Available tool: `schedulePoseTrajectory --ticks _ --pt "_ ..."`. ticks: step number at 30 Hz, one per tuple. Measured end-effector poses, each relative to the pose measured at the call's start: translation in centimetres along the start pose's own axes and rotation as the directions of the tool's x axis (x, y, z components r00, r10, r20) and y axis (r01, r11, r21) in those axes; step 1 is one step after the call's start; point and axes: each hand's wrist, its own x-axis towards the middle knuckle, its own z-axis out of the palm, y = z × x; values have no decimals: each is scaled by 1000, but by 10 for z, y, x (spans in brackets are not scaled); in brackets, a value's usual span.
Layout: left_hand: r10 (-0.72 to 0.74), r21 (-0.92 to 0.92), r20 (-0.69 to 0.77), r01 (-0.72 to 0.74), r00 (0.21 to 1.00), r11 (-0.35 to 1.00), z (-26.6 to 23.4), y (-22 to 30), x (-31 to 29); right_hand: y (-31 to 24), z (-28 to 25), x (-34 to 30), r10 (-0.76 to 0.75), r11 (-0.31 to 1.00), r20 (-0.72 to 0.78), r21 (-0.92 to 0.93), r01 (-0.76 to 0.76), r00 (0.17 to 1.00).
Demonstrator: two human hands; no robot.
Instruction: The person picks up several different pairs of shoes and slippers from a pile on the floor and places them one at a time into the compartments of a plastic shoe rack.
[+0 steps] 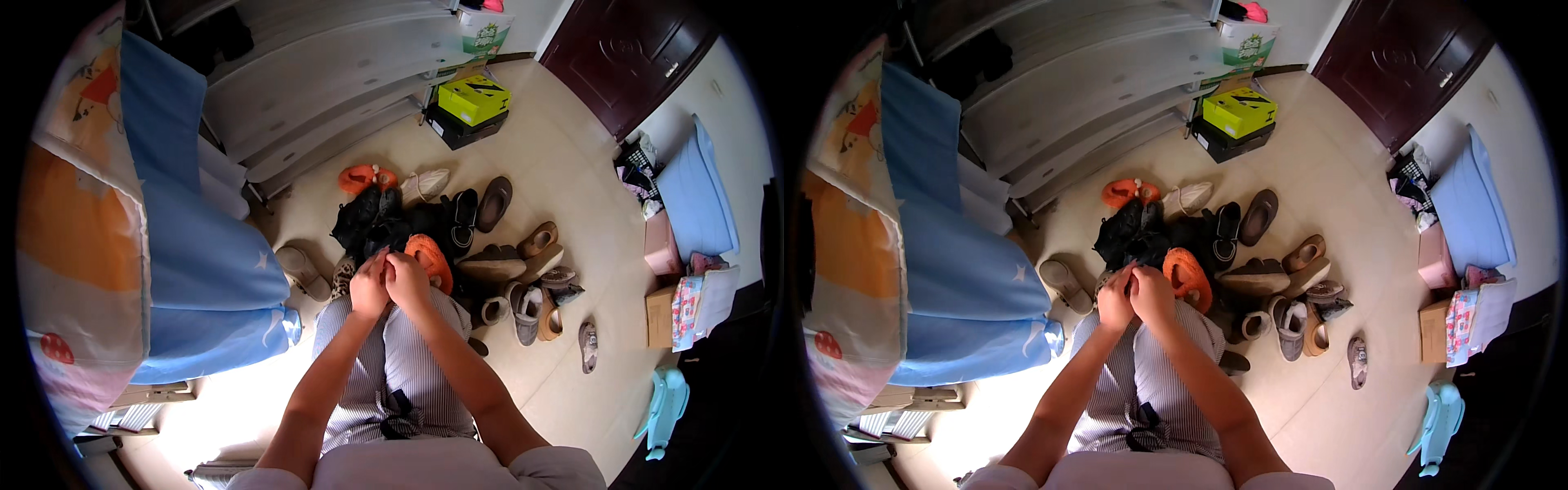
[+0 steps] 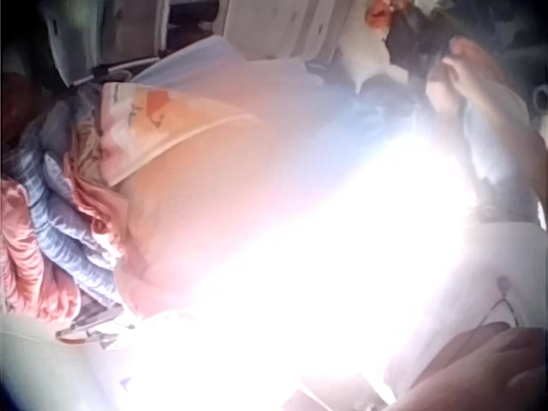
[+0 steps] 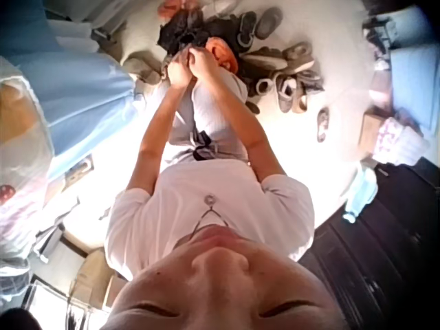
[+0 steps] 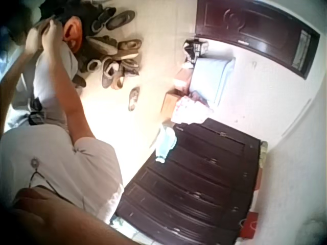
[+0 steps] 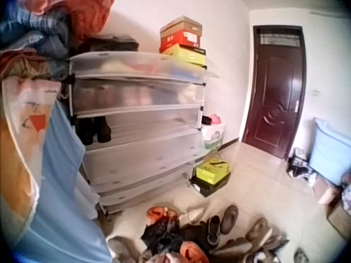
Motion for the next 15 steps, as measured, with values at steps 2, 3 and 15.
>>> schedulePoseTrajectory --ticks 2,3,15 --pt "17 20 23 -18 1000 1000 3 -4 1 8 -1 2 -3 998 40 -55 5 999" --pt "-25 51 106 19 994 998 4 -8 1 11 0 4 0 994 86 -112 10 996" --pt "-159 355 447 -11 880 935 14 -61 16 17 19 34 206 947 565 -320 -18 799"
